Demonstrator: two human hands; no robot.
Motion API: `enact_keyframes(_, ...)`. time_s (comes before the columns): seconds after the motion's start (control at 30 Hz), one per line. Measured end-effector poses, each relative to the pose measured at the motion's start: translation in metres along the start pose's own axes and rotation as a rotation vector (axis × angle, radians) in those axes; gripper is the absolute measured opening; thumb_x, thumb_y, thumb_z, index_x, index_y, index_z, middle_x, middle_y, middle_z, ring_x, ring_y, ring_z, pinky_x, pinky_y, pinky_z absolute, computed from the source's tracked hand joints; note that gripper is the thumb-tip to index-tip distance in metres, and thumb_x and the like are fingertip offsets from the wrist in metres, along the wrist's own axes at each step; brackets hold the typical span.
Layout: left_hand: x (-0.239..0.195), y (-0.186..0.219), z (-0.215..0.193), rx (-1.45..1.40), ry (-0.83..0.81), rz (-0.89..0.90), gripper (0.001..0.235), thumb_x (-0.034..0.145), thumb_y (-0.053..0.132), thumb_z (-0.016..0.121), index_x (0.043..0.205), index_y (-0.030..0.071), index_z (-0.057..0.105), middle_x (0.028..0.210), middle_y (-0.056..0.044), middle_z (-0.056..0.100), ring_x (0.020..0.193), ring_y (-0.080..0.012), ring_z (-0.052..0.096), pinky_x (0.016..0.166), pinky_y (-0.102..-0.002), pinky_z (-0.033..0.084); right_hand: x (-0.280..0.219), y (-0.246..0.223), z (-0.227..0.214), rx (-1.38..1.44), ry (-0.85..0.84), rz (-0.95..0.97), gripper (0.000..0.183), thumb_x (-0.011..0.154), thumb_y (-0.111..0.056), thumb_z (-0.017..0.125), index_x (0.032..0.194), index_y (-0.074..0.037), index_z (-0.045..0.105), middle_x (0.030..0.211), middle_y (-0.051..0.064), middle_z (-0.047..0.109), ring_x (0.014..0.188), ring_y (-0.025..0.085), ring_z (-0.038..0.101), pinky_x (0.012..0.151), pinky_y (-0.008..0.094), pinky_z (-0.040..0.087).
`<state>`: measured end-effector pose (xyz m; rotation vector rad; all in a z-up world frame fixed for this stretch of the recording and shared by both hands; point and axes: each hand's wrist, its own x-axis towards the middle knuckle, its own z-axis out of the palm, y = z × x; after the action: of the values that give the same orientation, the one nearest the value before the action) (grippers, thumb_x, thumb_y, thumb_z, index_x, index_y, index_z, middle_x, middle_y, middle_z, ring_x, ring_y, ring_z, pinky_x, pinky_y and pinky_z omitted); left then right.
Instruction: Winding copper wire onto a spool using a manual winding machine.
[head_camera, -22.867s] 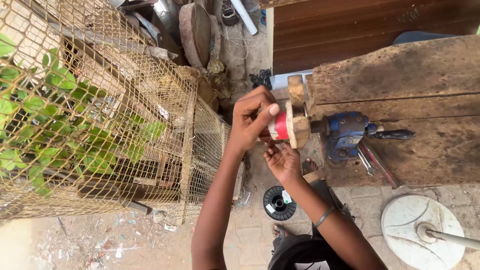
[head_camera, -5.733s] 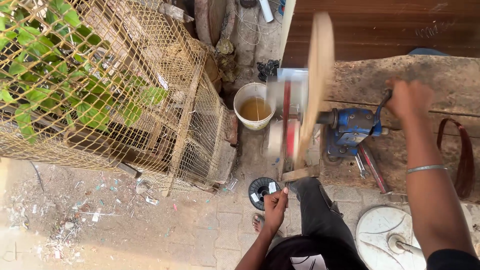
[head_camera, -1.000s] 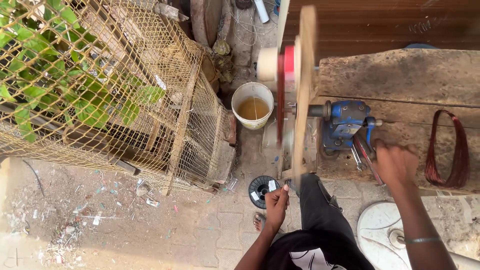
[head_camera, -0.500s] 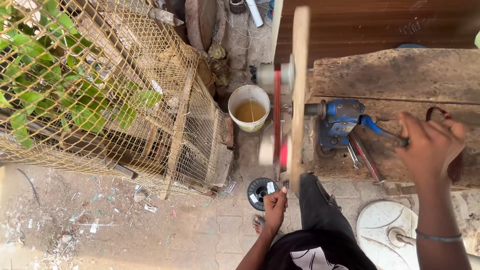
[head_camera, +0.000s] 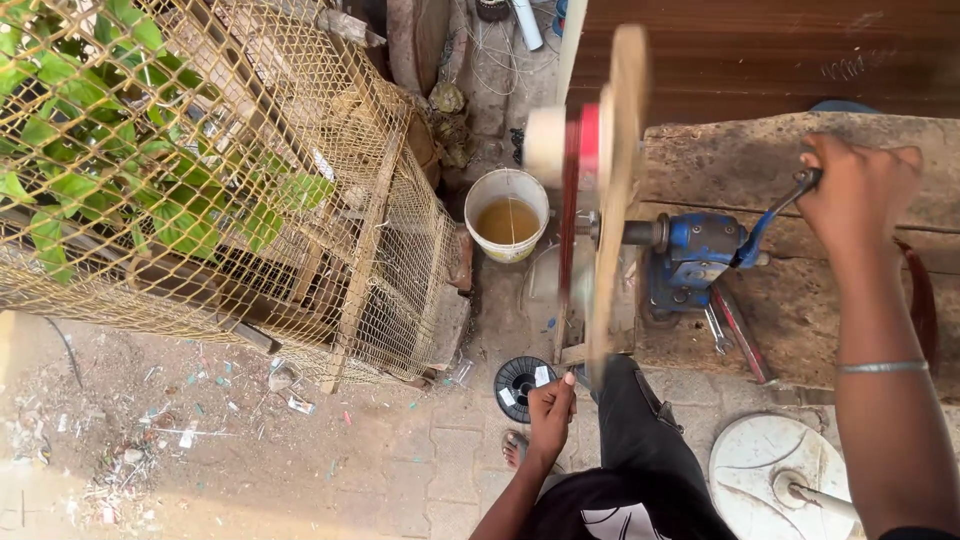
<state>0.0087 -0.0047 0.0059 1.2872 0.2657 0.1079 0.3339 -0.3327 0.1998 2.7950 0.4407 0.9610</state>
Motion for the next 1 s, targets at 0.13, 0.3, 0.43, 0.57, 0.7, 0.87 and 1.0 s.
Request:
enact_keyframes(0.13,0.002,-0.002,0.000,-0.010,0.005,-0.008,0.058,0.108,0.030,0.059,0.057,0.006,0.046,0.052,0.000,0.047,0.045,-0.0054,0.034,0.043,-0.028,0.026,0.016,-0.014,0.014,-0.011,-0.159,0.063,0.011,0.104,-0.026,0.080,0.114,-0.022,0.081,0.063,0.003,0.068,0.060,0.019,0.062,0.083,0.036,0.042)
enact_keyframes(0.3,0.001,0.001,-0.001,-0.014,0.008,-0.027,0.057,0.108,0.030,0.058,0.058,0.006,0.048,0.053,0.001,0.047,0.046,-0.0051,0.034,0.044,-0.028,0.026,0.005,-0.021,0.059,-0.055,-0.447,0.159,0.043,0.082,-0.026,0.084,0.124,-0.034,0.079,0.082,0.010,0.076,0.079,0.029,0.073,0.084,0.045,0.051)
enact_keyframes(0.43,0.000,0.002,-0.002,0.001,0.014,-0.025,0.056,0.108,0.030,0.059,0.058,0.006,0.047,0.053,0.001,0.047,0.046,-0.0048,0.035,0.044,-0.028,0.027,-0.028,-0.023,0.100,0.030,-0.598,0.251,0.054,0.082,-0.019,0.080,0.133,-0.034,0.075,0.095,0.016,0.078,0.091,0.034,0.075,0.078,0.048,0.056)
enact_keyframes(0.57,0.002,0.008,-0.002,0.030,0.012,-0.002,0.058,0.107,0.030,0.059,0.056,0.006,0.046,0.050,0.001,0.047,0.044,-0.0051,0.036,0.043,-0.029,0.027,-0.084,-0.019,0.128,-0.046,-0.638,0.177,0.032,0.093,-0.023,0.075,0.125,-0.031,0.076,0.096,0.014,0.078,0.094,0.033,0.076,0.083,0.048,0.055)
enact_keyframes(0.7,0.000,0.002,-0.003,0.032,0.012,0.015,0.059,0.108,0.031,0.059,0.056,0.006,0.045,0.050,0.000,0.046,0.044,-0.0049,0.034,0.043,-0.028,0.026,-0.120,-0.041,0.084,0.229,-0.616,0.340,0.051,0.063,-0.042,0.091,0.109,-0.022,0.079,0.101,0.013,0.076,0.098,0.031,0.074,0.095,0.042,0.054)
enact_keyframes(0.87,-0.001,0.007,-0.002,0.017,-0.014,0.035,0.059,0.108,0.032,0.058,0.057,0.006,0.046,0.050,0.000,0.046,0.043,-0.0057,0.034,0.043,-0.028,0.027,-0.142,-0.064,0.015,-0.114,-0.668,0.091,0.026,0.088,-0.047,0.073,0.096,-0.022,0.080,0.091,0.007,0.078,0.085,0.024,0.076,0.094,0.042,0.052)
enact_keyframes(1.0,-0.002,0.005,-0.003,0.020,-0.020,0.043,0.060,0.108,0.032,0.058,0.056,0.006,0.046,0.050,0.000,0.047,0.043,-0.0060,0.035,0.043,-0.028,0.028,-0.143,-0.078,-0.055,-0.076,-0.736,0.108,0.044,0.073,-0.031,0.082,0.115,-0.024,0.074,0.081,0.005,0.077,0.082,0.022,0.075,0.090,0.040,0.050)
